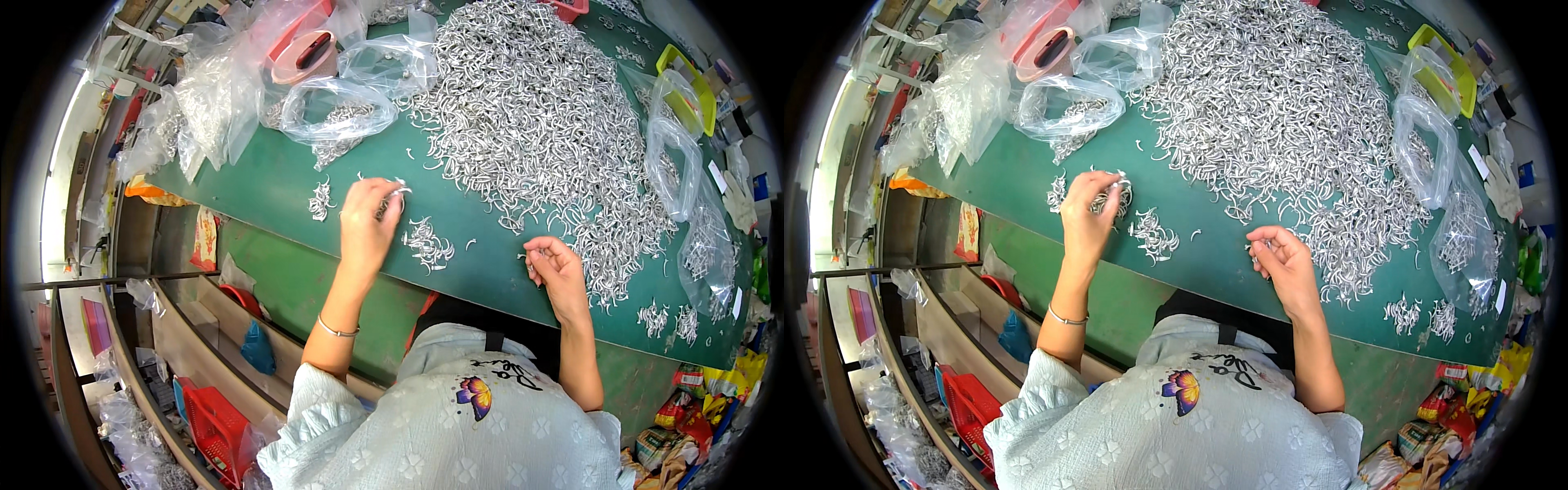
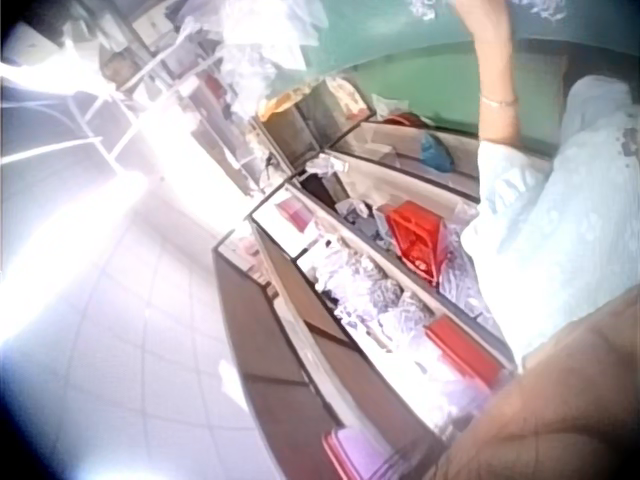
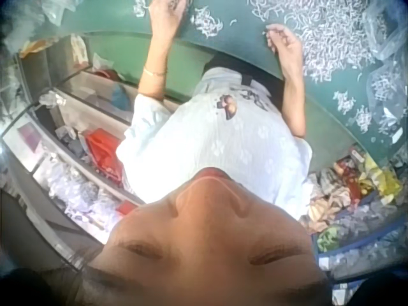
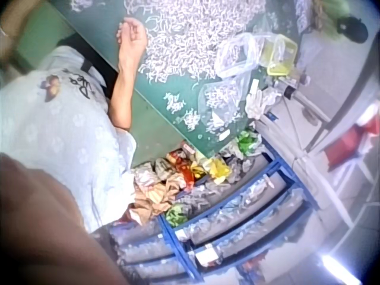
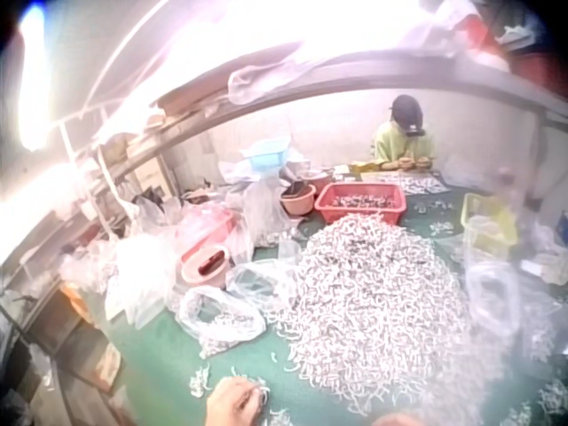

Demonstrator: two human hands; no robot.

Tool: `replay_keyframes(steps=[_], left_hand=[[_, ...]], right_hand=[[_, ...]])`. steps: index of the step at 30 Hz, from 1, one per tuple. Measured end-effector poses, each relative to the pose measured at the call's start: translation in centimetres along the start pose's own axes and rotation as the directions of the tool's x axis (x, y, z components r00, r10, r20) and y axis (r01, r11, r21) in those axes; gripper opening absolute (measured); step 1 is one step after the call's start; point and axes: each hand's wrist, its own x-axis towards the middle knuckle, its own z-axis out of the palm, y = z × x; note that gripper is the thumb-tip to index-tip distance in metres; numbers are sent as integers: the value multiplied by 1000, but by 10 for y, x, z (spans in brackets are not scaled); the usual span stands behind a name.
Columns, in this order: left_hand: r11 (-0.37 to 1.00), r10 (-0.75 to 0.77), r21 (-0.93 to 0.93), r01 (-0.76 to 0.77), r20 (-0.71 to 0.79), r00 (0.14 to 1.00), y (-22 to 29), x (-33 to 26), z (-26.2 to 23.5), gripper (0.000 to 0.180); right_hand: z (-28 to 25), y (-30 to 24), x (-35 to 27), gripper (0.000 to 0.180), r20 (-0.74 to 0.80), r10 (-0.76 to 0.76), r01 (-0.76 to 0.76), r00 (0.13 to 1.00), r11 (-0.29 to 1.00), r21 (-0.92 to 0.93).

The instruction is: The person sorts small curved metal parts by hand on a green workbench, moving them from a large pile into smaller groups and placing some into plastic bags.

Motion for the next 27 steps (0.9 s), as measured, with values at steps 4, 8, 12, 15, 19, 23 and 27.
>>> replay_keyframes(steps=[4,8,12,15,19,23,27], left_hand=[[979,-119,176,100,101,988,-33,-8,-2,24],[989,-104,107,103,0,995,-17,-10,-4,28],[991,-108,78,106,30,994,3,-16,-14,26],[994,-93,-62,95,37,995,32,-24,-13,25],[961,-21,-264,84,232,972,76,-49,10,28],[615,-191,-614,495,493,849,111,-77,37,54],[-15,-187,-676,737,726,662,121,-95,54,64]], right_hand=[[1,0,1,13,16,1,-1,1000,1000,21],[-2,1,0,13,19,10,-11,1000,1000,27],[-1,-6,-3,13,0,10,-10,1000,1000,23],[-5,-5,-7,15,-49,-69,71,996,996,51],[2,-7,-12,26,-99,-185,185,978,983,-8],[12,-7,-23,31,52,-137,132,989,987,97],[25,-8,-40,41,189,-133,177,973,954,-243]])
